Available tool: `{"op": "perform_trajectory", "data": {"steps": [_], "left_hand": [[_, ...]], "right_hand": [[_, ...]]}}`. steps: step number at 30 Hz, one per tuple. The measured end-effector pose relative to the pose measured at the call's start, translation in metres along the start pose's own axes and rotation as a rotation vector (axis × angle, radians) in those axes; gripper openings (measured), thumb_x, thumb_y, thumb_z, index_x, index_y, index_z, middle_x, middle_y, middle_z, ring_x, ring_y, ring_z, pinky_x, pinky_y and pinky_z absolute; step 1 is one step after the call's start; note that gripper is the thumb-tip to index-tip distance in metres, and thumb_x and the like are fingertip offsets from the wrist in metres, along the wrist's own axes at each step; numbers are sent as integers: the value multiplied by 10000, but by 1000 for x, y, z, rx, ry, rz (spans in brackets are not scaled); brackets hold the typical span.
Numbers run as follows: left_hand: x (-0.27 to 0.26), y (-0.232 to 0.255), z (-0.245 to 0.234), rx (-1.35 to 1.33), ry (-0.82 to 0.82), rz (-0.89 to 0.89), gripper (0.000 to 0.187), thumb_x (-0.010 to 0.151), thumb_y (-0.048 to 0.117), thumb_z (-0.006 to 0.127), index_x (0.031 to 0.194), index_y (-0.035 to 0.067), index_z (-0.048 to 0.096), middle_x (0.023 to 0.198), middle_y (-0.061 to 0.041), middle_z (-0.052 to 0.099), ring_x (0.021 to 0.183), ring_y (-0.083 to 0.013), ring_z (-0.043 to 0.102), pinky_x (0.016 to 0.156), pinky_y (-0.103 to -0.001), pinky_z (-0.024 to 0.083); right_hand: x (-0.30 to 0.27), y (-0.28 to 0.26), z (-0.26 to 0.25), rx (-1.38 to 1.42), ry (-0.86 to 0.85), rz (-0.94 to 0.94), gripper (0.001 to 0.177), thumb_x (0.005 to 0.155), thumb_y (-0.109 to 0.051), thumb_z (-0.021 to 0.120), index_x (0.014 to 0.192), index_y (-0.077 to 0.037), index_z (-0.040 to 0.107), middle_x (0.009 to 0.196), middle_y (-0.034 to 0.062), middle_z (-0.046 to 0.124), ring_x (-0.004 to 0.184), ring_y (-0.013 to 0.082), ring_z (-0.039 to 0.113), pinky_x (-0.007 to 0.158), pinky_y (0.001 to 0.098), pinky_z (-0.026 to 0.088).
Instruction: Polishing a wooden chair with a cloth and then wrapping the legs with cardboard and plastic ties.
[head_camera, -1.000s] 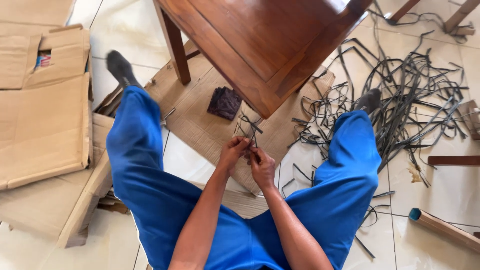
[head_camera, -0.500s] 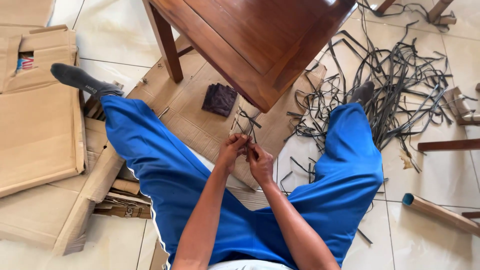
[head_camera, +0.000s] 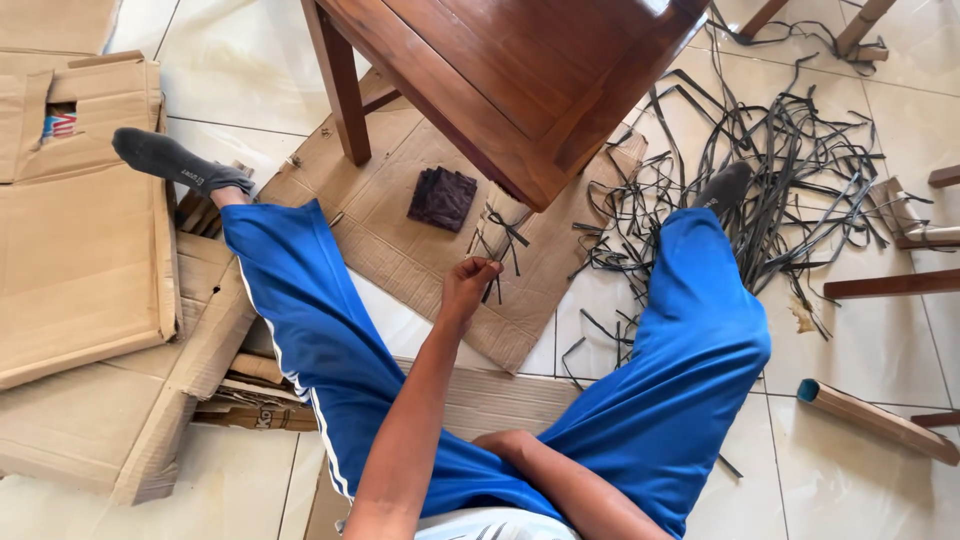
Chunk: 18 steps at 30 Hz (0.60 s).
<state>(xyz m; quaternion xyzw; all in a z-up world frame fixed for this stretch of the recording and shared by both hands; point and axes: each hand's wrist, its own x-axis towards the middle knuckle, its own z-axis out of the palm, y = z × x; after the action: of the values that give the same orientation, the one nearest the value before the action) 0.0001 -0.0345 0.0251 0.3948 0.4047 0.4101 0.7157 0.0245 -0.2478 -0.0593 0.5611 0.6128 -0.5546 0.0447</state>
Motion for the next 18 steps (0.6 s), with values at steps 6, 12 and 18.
{"op": "perform_trajectory", "data": {"steps": [6, 12, 18], "left_hand": [[-6, 14, 6, 54, 43, -14, 100, 804, 169, 835, 834, 101, 768, 681, 0, 651, 651, -57, 467, 602, -203, 302], [-7, 11, 8, 32, 116, -54, 93, 771, 148, 869, 801, 111, 789, 637, -9, 654, 605, -58, 490, 573, -193, 316], [-9, 11, 4, 98, 125, -50, 112, 796, 130, 861, 875, 66, 814, 705, -16, 702, 670, -50, 562, 651, -186, 439]], "right_hand": [[44, 40, 37, -80, -106, 216, 528, 986, -418, 427, 1230, -40, 705, 1299, 220, 673, 1262, 449, 600, 1042, 638, 456], [-12, -16, -79, 155, 711, -71, 193, 867, -241, 692, 1036, -278, 777, 861, 20, 772, 893, 287, 746, 774, 440, 579], [-46, -55, -164, 271, 1460, -308, 90, 954, -168, 678, 978, -127, 754, 693, 54, 670, 546, 207, 648, 525, 295, 553]]}}
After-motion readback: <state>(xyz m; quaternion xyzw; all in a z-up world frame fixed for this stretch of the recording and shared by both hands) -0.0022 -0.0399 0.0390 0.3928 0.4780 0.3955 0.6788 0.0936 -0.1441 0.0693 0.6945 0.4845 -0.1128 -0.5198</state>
